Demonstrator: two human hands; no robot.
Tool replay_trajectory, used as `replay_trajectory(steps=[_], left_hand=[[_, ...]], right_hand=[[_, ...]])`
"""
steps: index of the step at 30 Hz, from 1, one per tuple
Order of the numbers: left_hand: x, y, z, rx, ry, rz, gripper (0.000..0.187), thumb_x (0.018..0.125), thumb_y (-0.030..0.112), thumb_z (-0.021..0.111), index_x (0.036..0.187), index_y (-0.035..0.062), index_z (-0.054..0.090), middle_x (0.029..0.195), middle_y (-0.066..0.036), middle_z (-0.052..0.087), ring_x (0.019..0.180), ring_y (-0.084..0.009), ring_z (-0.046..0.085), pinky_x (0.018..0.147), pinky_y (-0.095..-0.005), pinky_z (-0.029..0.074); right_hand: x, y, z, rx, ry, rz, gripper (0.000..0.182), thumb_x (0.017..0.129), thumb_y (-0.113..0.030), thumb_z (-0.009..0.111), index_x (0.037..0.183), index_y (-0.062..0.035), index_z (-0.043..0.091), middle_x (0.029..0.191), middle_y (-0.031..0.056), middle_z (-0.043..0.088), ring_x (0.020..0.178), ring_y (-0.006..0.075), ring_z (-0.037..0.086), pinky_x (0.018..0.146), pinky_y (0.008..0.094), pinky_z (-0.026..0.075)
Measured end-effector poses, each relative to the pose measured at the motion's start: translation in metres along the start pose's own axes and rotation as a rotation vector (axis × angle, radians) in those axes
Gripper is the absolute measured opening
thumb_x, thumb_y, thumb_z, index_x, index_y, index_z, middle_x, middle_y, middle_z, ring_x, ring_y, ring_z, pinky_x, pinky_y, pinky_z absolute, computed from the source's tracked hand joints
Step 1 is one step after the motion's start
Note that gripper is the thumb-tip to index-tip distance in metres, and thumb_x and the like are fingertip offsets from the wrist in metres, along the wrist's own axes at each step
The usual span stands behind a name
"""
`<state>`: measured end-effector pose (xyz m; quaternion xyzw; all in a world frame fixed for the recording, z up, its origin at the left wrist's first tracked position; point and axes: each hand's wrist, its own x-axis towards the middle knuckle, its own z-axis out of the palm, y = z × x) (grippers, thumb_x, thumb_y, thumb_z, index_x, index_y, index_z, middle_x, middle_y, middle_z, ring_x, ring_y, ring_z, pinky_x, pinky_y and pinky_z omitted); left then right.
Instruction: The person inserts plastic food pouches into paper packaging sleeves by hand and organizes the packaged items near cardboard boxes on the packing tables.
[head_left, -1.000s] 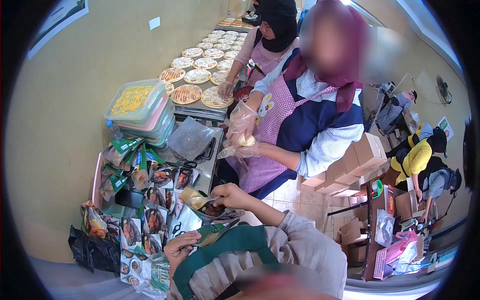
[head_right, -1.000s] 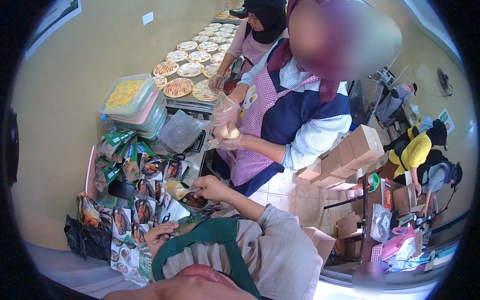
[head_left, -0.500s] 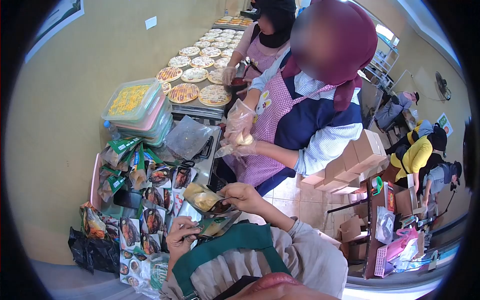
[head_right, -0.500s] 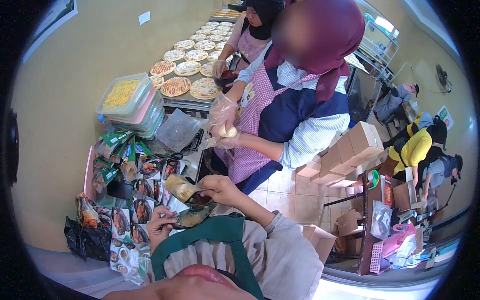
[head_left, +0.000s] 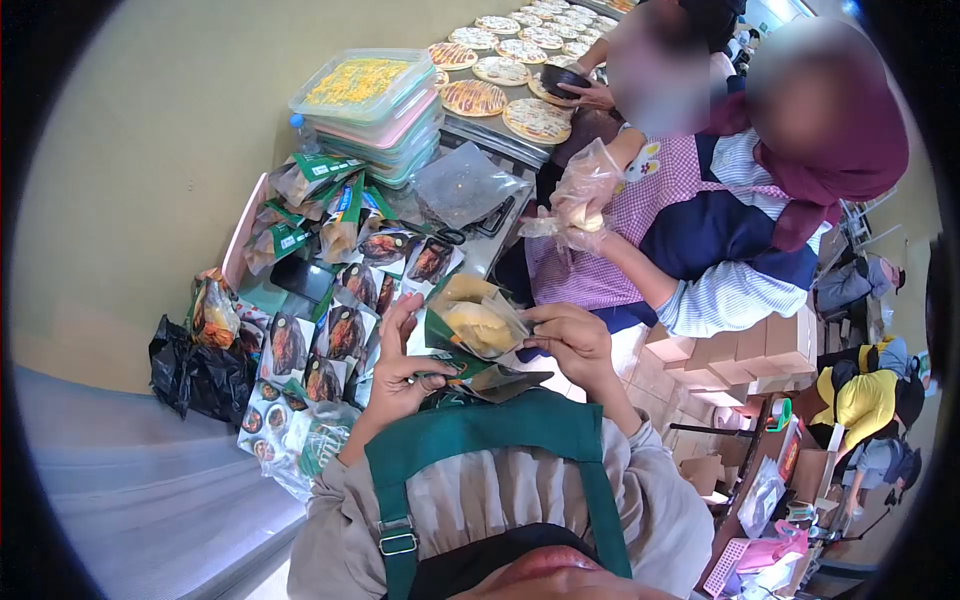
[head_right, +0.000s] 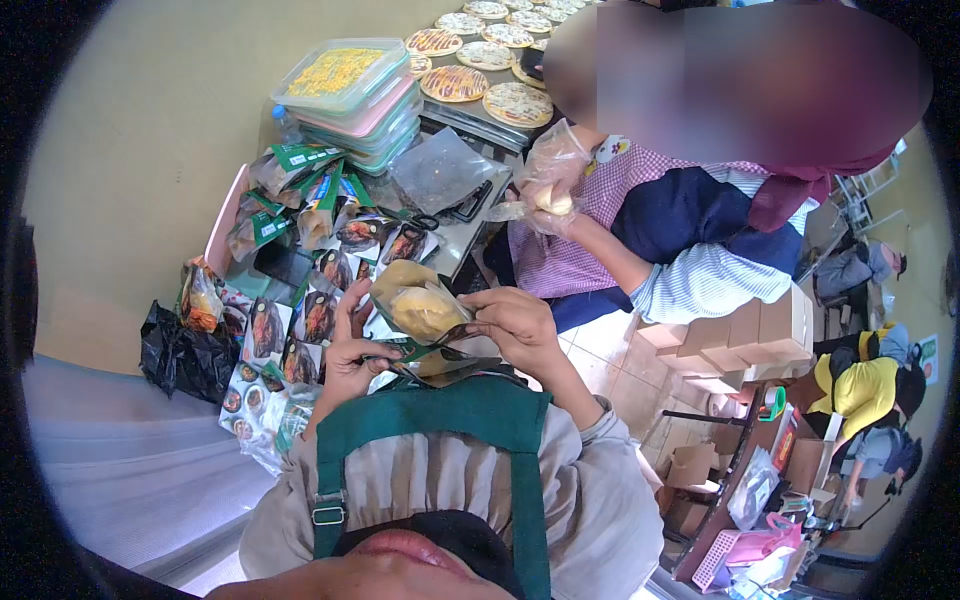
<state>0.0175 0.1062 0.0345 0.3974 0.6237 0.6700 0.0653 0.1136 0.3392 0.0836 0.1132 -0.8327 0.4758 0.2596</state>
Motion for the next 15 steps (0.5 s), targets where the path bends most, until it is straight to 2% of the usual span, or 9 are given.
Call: replay_trajectory(steps=[3, 8, 10, 15], left_hand=[[0.006, -0.001, -0.003, 0.068, -0.072, 0.077, 0.020, 0.065, 0.026, 0.074, 0.078, 0.0112, 0.072, 0.139, -0.019, 0.029, 0.133, -0.0372, 0.018, 0.104, -0.0467, 0.021], [-0.002, 0.000, 0.000, -0.032, -0.095, -0.077, 0.019, 0.067, 0.018, 0.073, 0.080, 0.0051, 0.070, 0.131, -0.021, 0.042, 0.124, -0.0358, 0.036, 0.102, -0.0421, 0.027], [0.004, 0.004, 0.007, -0.015, -0.079, -0.065, 0.020, 0.068, 0.016, 0.073, 0.081, 0.0007, 0.068, 0.124, -0.022, 0.049, 0.116, -0.0315, 0.047, 0.097, -0.0371, 0.035], [0.007, 0.007, 0.015, -0.031, -0.038, -0.110, 0.021, 0.072, 0.018, 0.070, 0.082, -0.0002, 0.068, 0.122, -0.023, 0.050, 0.110, -0.0307, 0.053, 0.093, -0.0340, 0.038]], right_hand=[[0.001, -0.001, -0.003, -0.018, -0.041, -0.080, 0.015, 0.061, 0.005, 0.065, 0.071, -0.0018, 0.056, 0.091, 0.0125, 0.065, 0.076, 0.0247, 0.063, 0.064, 0.0324, 0.047], [0.001, 0.000, -0.006, -0.023, -0.118, -0.194, 0.019, 0.061, 0.007, 0.063, 0.076, -0.0024, 0.054, 0.094, 0.0130, 0.065, 0.076, 0.0265, 0.063, 0.062, 0.0329, 0.048], [0.000, -0.002, -0.010, -0.045, -0.144, -0.159, 0.019, 0.062, 0.008, 0.062, 0.076, -0.0020, 0.053, 0.095, 0.0130, 0.064, 0.079, 0.0270, 0.062, 0.064, 0.0333, 0.049], [0.001, 0.004, -0.010, -0.066, -0.115, -0.103, 0.018, 0.063, 0.005, 0.065, 0.074, -0.0013, 0.052, 0.094, 0.0125, 0.063, 0.081, 0.0271, 0.062, 0.067, 0.0334, 0.048]])
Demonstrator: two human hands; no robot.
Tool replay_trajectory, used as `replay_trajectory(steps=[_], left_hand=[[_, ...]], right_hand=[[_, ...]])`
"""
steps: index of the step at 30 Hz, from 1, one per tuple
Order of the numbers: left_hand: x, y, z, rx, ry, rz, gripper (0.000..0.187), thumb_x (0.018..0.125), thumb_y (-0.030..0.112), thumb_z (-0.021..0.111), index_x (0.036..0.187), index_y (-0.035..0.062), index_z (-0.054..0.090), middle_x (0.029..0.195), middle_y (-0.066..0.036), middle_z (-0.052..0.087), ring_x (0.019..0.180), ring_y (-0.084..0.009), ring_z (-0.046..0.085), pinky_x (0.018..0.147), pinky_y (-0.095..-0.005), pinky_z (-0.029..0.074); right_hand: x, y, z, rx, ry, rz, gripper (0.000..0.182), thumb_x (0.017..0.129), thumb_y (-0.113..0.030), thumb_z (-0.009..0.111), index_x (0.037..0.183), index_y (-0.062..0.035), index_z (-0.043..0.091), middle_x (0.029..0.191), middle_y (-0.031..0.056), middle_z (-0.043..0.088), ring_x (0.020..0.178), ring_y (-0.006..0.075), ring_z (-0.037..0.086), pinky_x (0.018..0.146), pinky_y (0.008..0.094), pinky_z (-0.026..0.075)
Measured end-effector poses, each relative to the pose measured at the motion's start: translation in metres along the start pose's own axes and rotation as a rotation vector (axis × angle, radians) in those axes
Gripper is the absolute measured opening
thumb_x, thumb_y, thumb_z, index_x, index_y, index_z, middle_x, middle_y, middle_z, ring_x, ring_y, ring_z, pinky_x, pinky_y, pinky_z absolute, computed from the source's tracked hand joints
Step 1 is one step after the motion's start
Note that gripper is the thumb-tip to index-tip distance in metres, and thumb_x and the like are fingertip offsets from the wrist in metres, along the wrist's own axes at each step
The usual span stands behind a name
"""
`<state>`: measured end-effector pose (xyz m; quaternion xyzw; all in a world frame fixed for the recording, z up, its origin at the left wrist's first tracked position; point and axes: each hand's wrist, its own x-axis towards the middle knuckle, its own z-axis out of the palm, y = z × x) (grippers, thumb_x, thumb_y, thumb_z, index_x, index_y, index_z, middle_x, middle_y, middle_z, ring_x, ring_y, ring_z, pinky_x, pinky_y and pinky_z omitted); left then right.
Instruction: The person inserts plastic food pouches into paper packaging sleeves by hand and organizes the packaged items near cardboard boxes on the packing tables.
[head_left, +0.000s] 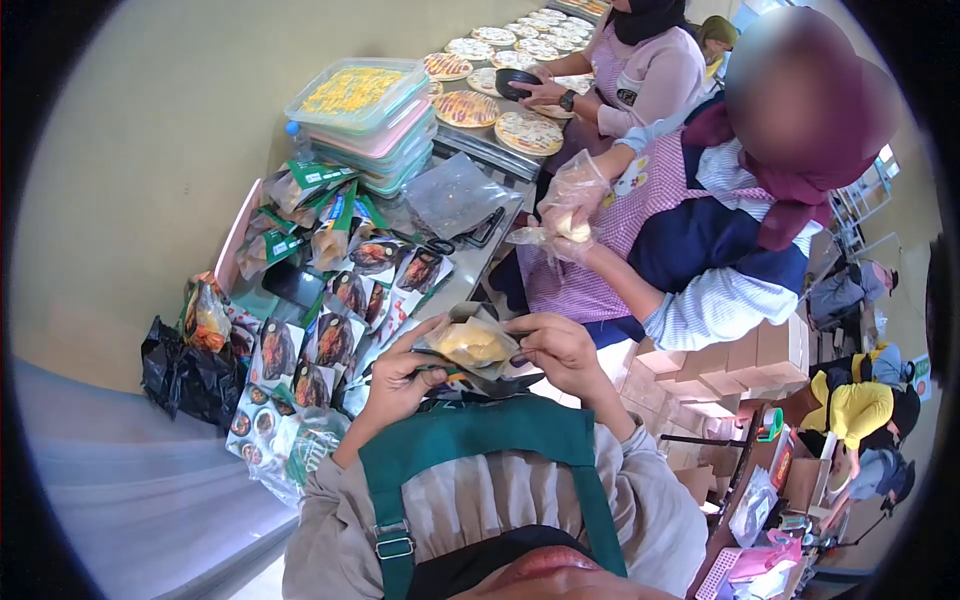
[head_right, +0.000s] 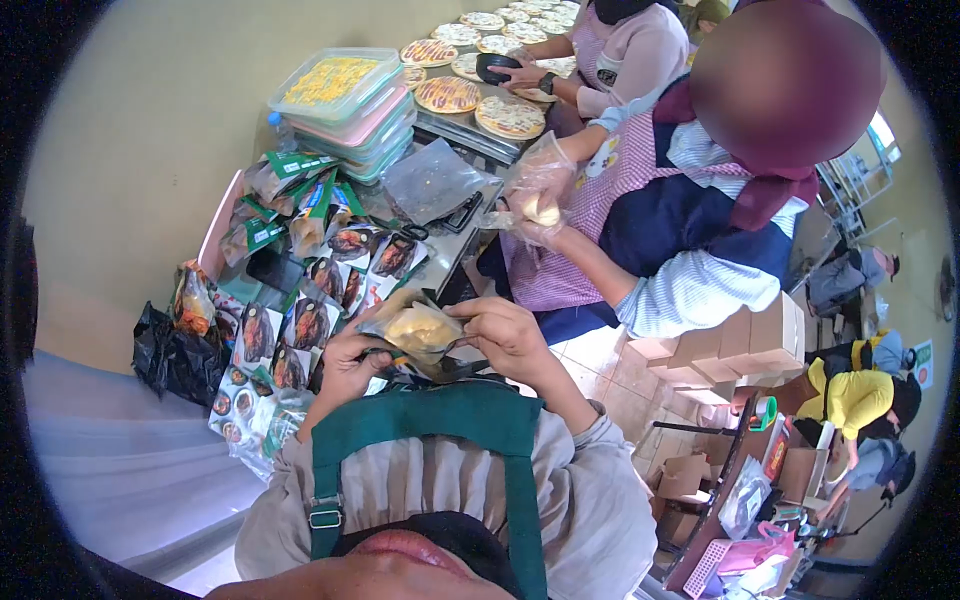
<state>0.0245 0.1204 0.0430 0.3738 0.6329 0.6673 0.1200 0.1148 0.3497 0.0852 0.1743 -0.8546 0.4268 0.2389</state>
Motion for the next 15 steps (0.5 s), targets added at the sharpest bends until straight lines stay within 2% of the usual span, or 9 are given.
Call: replay_trajectory(steps=[6, 9, 12, 15], left_hand=[[0.008, 0.003, 0.004, -0.029, 0.003, -0.088, 0.019, 0.076, 0.015, 0.068, 0.085, -0.0019, 0.066, 0.115, -0.024, 0.055, 0.111, -0.0304, 0.052, 0.091, -0.0334, 0.038], [0.013, 0.001, 0.008, -0.027, 0.018, -0.036, 0.018, 0.077, 0.013, 0.066, 0.086, -0.0028, 0.065, 0.111, -0.023, 0.057, 0.110, -0.0294, 0.053, 0.090, -0.0334, 0.039], [0.015, 0.003, 0.011, -0.008, 0.079, -0.009, 0.020, 0.078, 0.018, 0.067, 0.083, -0.0021, 0.065, 0.084, -0.012, 0.063, 0.079, -0.0180, 0.059, 0.071, -0.0282, 0.044], [0.019, 0.004, 0.012, -0.044, 0.120, -0.048, 0.018, 0.078, 0.016, 0.067, 0.083, -0.0018, 0.066, 0.080, -0.009, 0.062, 0.074, -0.0158, 0.058, 0.068, -0.0266, 0.043]], right_hand=[[0.007, 0.003, -0.004, 0.014, 0.007, 0.081, 0.017, 0.064, 0.005, 0.066, 0.072, -0.0001, 0.052, 0.096, 0.0138, 0.062, 0.086, 0.0269, 0.061, 0.069, 0.0332, 0.048], [0.008, 0.004, -0.008, 0.042, -0.009, 0.118, 0.017, 0.064, 0.005, 0.066, 0.073, -0.0002, 0.052, 0.099, 0.0144, 0.061, 0.088, 0.0272, 0.061, 0.071, 0.0326, 0.048], [0.011, 0.007, -0.015, 0.040, -0.057, 0.115, 0.018, 0.064, 0.002, 0.068, 0.073, 0.0000, 0.052, 0.103, 0.0160, 0.060, 0.092, 0.0297, 0.059, 0.075, 0.0338, 0.048], [0.021, 0.006, -0.025, 0.101, -0.121, 0.080, 0.016, 0.067, -0.005, 0.067, 0.075, 0.0005, 0.054, 0.108, 0.0173, 0.058, 0.097, 0.0326, 0.057, 0.080, 0.0357, 0.046]])
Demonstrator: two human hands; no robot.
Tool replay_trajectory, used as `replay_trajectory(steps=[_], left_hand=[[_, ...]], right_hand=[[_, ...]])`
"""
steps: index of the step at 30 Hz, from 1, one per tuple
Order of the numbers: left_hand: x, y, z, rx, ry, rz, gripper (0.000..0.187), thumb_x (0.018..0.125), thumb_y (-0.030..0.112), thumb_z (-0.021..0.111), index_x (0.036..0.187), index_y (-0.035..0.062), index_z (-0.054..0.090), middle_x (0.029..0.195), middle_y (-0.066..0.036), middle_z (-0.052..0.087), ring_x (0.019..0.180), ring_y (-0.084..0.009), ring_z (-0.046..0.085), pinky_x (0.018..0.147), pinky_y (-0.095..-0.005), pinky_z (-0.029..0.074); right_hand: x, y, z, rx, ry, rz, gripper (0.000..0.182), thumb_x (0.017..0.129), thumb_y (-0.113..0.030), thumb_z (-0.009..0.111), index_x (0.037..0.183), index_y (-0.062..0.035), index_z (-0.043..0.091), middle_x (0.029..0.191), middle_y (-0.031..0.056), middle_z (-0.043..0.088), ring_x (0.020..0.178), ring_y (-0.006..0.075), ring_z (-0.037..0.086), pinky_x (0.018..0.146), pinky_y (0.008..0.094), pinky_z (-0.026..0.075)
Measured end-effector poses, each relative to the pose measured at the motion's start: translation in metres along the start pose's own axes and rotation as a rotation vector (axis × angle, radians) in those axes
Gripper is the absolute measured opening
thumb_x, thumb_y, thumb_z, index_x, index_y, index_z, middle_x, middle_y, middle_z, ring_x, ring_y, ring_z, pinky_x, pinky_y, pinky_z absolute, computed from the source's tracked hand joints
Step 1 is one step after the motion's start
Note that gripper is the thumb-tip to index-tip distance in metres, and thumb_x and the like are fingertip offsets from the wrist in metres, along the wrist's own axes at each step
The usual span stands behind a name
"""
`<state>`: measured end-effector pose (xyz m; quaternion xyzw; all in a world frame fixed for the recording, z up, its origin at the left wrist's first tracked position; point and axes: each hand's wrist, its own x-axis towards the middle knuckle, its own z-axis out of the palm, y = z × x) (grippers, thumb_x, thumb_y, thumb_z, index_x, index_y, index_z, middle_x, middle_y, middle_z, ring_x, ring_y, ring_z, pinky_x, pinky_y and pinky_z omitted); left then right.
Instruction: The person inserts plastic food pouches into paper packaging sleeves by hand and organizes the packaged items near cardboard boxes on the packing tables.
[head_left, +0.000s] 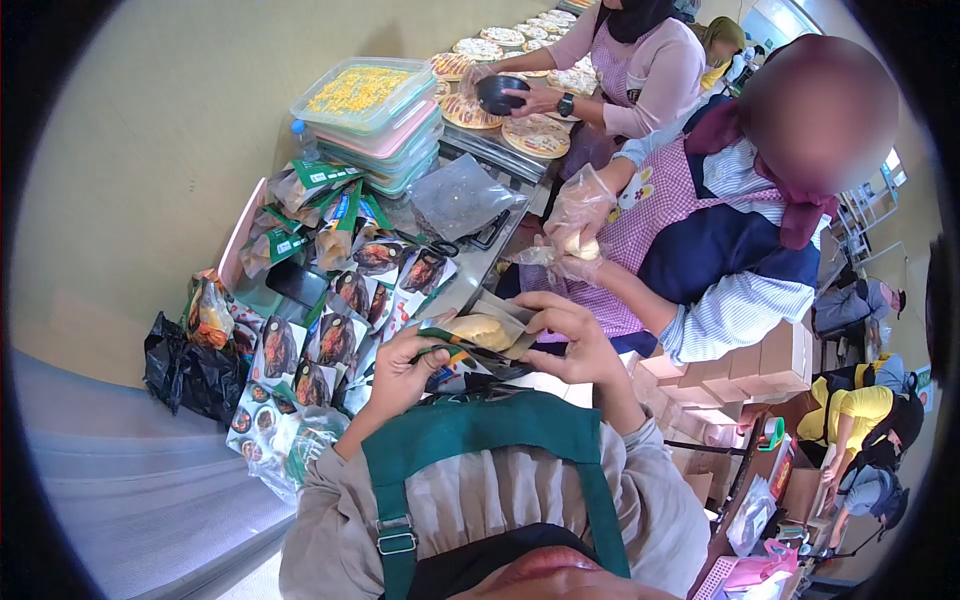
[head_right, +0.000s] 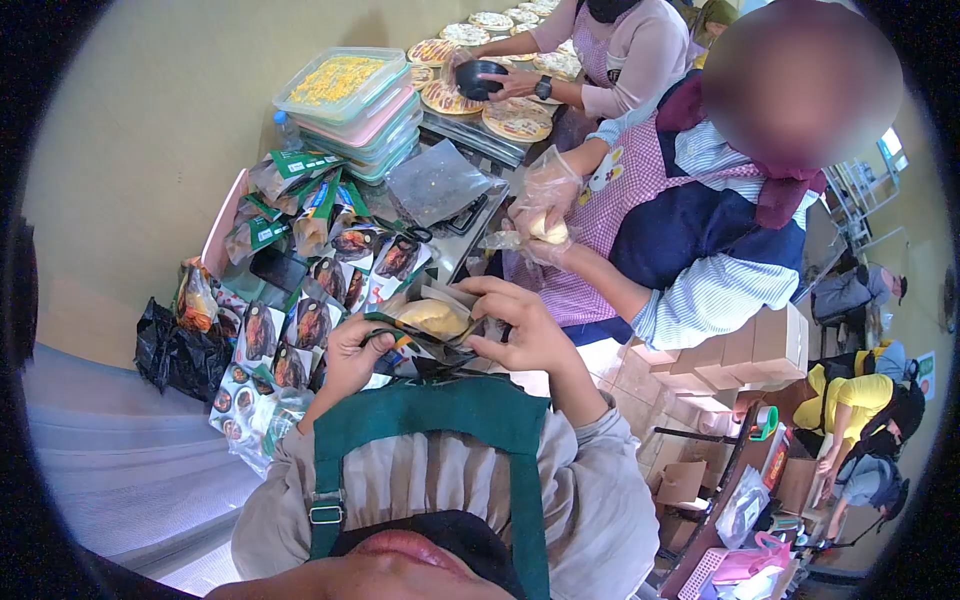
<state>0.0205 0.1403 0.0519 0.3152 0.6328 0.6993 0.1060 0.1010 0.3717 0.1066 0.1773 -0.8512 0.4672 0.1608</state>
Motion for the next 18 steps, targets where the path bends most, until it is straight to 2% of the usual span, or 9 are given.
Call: replay_trajectory(steps=[3, 4, 6, 7, 8, 11, 14, 17, 18], left_hand=[[0.004, 0.003, 0.000, 0.008, 0.001, -0.004, 0.018, 0.079, 0.016, 0.066, 0.083, -0.0017, 0.066, 0.079, -0.008, 0.062, 0.073, -0.0143, 0.057, 0.067, -0.0256, 0.043], [0.004, 0.002, -0.002, 0.022, -0.007, -0.025, 0.018, 0.079, 0.015, 0.066, 0.084, -0.0019, 0.066, 0.081, -0.009, 0.063, 0.075, -0.0151, 0.058, 0.068, -0.0258, 0.043], [0.004, -0.003, -0.006, 0.050, -0.023, -0.066, 0.017, 0.079, 0.013, 0.066, 0.085, -0.0023, 0.065, 0.086, -0.011, 0.064, 0.080, -0.0168, 0.060, 0.071, -0.0263, 0.044], [0.004, -0.003, -0.006, 0.043, -0.007, -0.048, 0.017, 0.079, 0.013, 0.066, 0.085, -0.0023, 0.065, 0.084, -0.010, 0.064, 0.077, -0.0157, 0.059, 0.069, -0.0259, 0.044], [0.005, -0.003, -0.006, 0.036, 0.008, -0.032, 0.017, 0.079, 0.014, 0.066, 0.085, -0.0022, 0.066, 0.082, -0.009, 0.063, 0.074, -0.0145, 0.057, 0.068, -0.0254, 0.043], [0.007, -0.001, -0.009, 0.039, 0.027, -0.016, 0.019, 0.080, 0.017, 0.065, 0.084, -0.0022, 0.066, 0.080, -0.008, 0.063, 0.072, -0.0133, 0.057, 0.065, -0.0248, 0.043], [0.008, 0.001, -0.014, 0.030, 0.025, -0.015, 0.021, 0.080, 0.018, 0.066, 0.085, -0.0023, 0.066, 0.083, -0.009, 0.064, 0.074, -0.0132, 0.058, 0.067, -0.0246, 0.044], [0.008, 0.008, -0.015, -0.059, 0.031, -0.058, 0.021, 0.080, 0.018, 0.066, 0.085, -0.0025, 0.066, 0.087, -0.010, 0.065, 0.077, -0.0136, 0.059, 0.070, -0.0248, 0.044], [0.007, 0.008, -0.016, -0.058, 0.030, -0.051, 0.021, 0.080, 0.018, 0.066, 0.085, -0.0025, 0.066, 0.088, -0.010, 0.065, 0.078, -0.0137, 0.059, 0.070, -0.0249, 0.045]], right_hand=[[0.011, 0.006, -0.009, -0.078, -0.084, -0.118, 0.015, 0.071, -0.010, 0.065, 0.078, 0.0008, 0.056, 0.110, 0.0176, 0.056, 0.100, 0.0346, 0.055, 0.083, 0.0375, 0.045], [0.017, 0.006, -0.011, -0.080, -0.096, -0.142, 0.012, 0.076, -0.010, 0.061, 0.080, 0.0007, 0.058, 0.108, 0.0165, 0.057, 0.097, 0.0335, 0.056, 0.080, 0.0358, 0.046], [0.029, 0.000, -0.011, -0.054, -0.124, -0.013, 0.011, 0.079, -0.009, 0.056, 0.080, 0.0018, 0.057, 0.109, 0.0168, 0.056, 0.097, 0.0310, 0.057, 0.080, 0.0351, 0.045], [0.035, -0.003, -0.010, -0.042, -0.137, 0.051, 0.011, 0.081, -0.008, 0.054, 0.080, 0.0023, 0.057, 0.109, 0.0170, 0.055, 0.096, 0.0297, 0.057, 0.081, 0.0348, 0.044], [0.040, -0.006, -0.008, -0.117, -0.117, 0.007, 0.010, 0.082, -0.007, 0.051, 0.083, 0.0026, 0.054, 0.101, 0.0153, 0.057, 0.091, 0.0288, 0.058, 0.075, 0.0346, 0.046], [0.056, -0.004, -0.008, -0.307, -0.210, -0.065, 0.014, 0.078, -0.006, 0.053, 0.090, -0.0010, 0.051, 0.092, 0.0157, 0.057, 0.081, 0.0352, 0.057, 0.066, 0.0410, 0.046], [0.073, -0.005, -0.008, -0.362, -0.294, -0.034, 0.022, 0.075, -0.003, 0.051, 0.095, -0.0009, 0.046, 0.085, 0.0177, 0.055, 0.079, 0.0369, 0.057, 0.064, 0.0442, 0.045], [0.083, -0.011, -0.003, -0.427, -0.330, 0.170, 0.027, 0.075, -0.006, 0.053, 0.101, -0.0039, 0.045, 0.095, 0.0192, 0.055, 0.081, 0.0363, 0.058, 0.068, 0.0432, 0.045], [0.085, -0.014, 0.000, -0.463, -0.334, 0.166, 0.029, 0.075, -0.006, 0.054, 0.102, -0.0040, 0.044, 0.095, 0.0187, 0.055, 0.081, 0.0366, 0.058, 0.068, 0.0438, 0.045]])
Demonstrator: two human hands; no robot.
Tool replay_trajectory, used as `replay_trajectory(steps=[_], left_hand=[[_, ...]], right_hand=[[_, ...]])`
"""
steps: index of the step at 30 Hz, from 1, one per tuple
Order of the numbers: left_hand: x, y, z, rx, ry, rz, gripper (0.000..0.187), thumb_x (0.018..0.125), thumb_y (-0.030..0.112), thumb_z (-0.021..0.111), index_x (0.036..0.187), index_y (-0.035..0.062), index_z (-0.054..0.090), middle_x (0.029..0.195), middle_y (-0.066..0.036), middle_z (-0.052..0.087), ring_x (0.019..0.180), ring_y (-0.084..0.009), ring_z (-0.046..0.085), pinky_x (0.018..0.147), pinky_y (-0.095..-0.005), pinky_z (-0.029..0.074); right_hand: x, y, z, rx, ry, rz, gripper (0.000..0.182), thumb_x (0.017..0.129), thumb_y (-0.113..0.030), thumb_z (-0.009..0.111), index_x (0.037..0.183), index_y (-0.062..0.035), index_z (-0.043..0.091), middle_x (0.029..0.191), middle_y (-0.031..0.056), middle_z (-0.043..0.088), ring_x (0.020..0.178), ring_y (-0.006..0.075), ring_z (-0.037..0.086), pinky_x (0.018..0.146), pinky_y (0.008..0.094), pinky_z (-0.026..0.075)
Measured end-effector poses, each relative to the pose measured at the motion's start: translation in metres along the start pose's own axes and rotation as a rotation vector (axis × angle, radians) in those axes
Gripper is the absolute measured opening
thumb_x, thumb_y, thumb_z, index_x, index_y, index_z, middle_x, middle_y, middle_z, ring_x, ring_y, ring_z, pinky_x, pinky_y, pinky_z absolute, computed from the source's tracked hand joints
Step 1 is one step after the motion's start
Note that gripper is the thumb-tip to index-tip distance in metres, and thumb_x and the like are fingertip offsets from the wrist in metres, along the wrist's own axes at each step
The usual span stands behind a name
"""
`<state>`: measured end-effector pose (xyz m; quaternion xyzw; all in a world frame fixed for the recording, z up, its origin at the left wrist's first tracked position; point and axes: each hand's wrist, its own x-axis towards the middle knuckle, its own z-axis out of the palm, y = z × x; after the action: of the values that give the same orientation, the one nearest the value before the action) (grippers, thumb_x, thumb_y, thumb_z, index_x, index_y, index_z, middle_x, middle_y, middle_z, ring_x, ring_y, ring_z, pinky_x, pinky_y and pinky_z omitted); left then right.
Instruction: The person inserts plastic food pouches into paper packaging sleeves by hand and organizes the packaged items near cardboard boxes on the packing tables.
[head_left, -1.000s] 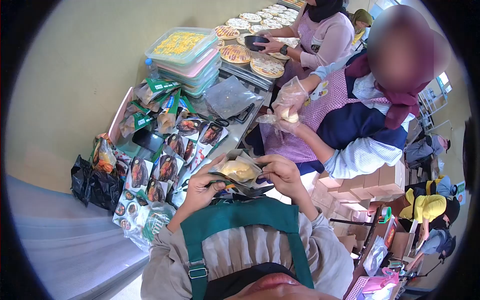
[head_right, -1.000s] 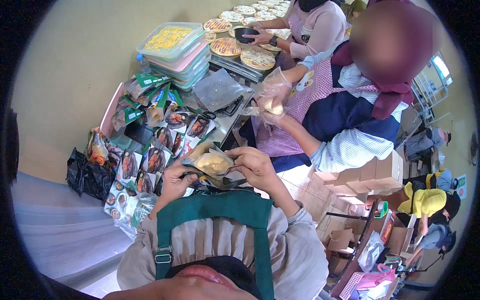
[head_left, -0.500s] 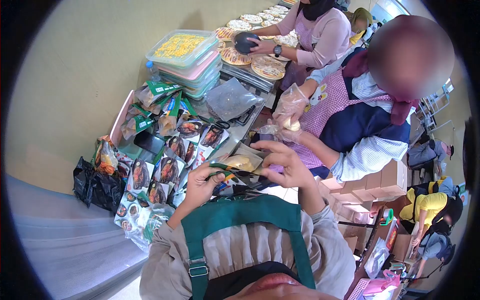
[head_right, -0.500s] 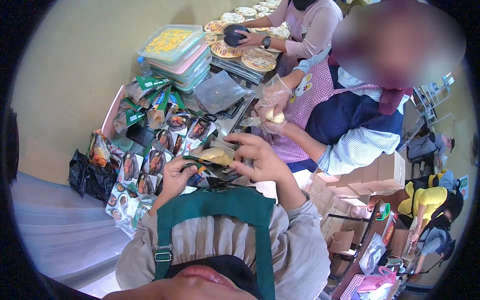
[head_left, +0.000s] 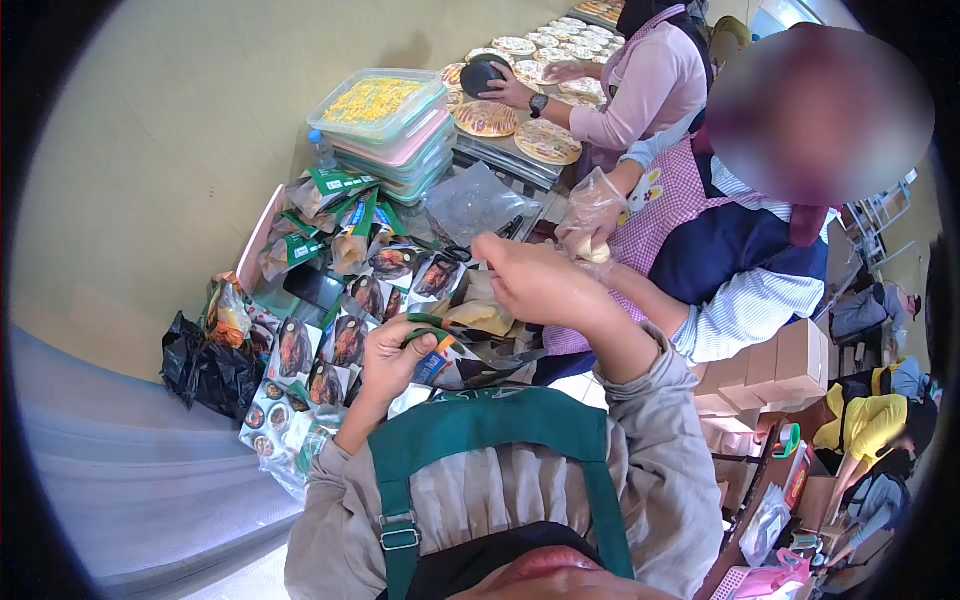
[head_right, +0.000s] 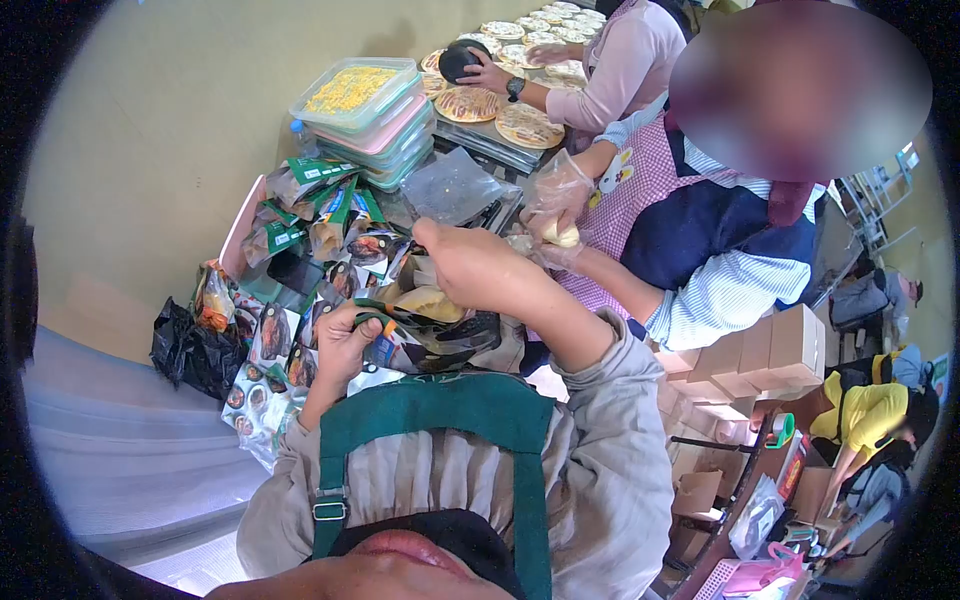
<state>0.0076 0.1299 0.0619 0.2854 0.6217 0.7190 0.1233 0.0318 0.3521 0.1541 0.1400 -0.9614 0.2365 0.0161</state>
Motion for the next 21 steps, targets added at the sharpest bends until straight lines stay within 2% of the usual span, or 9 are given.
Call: replay_trajectory(steps=[5, 11, 14, 17, 21], left_hand=[[-0.004, -0.009, -0.007, -0.031, 0.000, 0.038, 0.020, 0.079, 0.017, 0.066, 0.084, -0.0024, 0.066, 0.089, -0.011, 0.065, 0.078, -0.0137, 0.059, 0.070, -0.0252, 0.045], [-0.005, -0.003, -0.007, 0.058, -0.032, 0.072, 0.019, 0.078, 0.017, 0.067, 0.082, -0.0018, 0.066, 0.086, -0.010, 0.066, 0.077, -0.0138, 0.059, 0.070, -0.0258, 0.045], [-0.007, -0.004, -0.008, 0.046, -0.015, 0.061, 0.019, 0.078, 0.017, 0.067, 0.082, -0.0020, 0.066, 0.085, -0.010, 0.066, 0.076, -0.0139, 0.059, 0.070, -0.0257, 0.045], [-0.008, -0.005, -0.010, 0.083, -0.008, 0.071, 0.020, 0.078, 0.017, 0.067, 0.082, -0.0022, 0.066, 0.086, -0.010, 0.066, 0.076, -0.0140, 0.059, 0.069, -0.0257, 0.045], [-0.008, -0.001, -0.010, 0.080, 0.013, 0.082, 0.020, 0.078, 0.017, 0.068, 0.081, -0.0024, 0.066, 0.083, -0.009, 0.065, 0.074, -0.0139, 0.059, 0.068, -0.0254, 0.045]], right_hand=[[0.009, -0.022, -0.004, -0.155, -0.046, -0.060, 0.035, 0.071, -0.007, 0.058, 0.104, -0.0037, 0.045, 0.094, 0.0163, 0.053, 0.080, 0.0372, 0.058, 0.068, 0.0456, 0.047], [0.023, -0.015, 0.010, -0.159, -0.030, -0.175, 0.032, 0.067, -0.008, 0.063, 0.095, -0.0031, 0.049, 0.094, 0.0158, 0.053, 0.083, 0.0360, 0.057, 0.066, 0.0442, 0.047], [0.026, -0.011, 0.017, -0.132, 0.010, -0.232, 0.030, 0.067, -0.007, 0.063, 0.093, -0.0036, 0.049, 0.087, 0.0158, 0.056, 0.081, 0.0359, 0.058, 0.066, 0.0446, 0.047], [0.026, -0.014, 0.016, -0.093, 0.024, -0.179, 0.029, 0.067, -0.007, 0.062, 0.092, -0.0042, 0.048, 0.079, 0.0147, 0.060, 0.077, 0.0357, 0.059, 0.065, 0.0452, 0.046], [0.027, -0.014, 0.015, 0.014, 0.062, -0.137, 0.032, 0.067, -0.006, 0.060, 0.096, -0.0045, 0.048, 0.074, 0.0138, 0.063, 0.072, 0.0360, 0.060, 0.063, 0.0446, 0.046]])
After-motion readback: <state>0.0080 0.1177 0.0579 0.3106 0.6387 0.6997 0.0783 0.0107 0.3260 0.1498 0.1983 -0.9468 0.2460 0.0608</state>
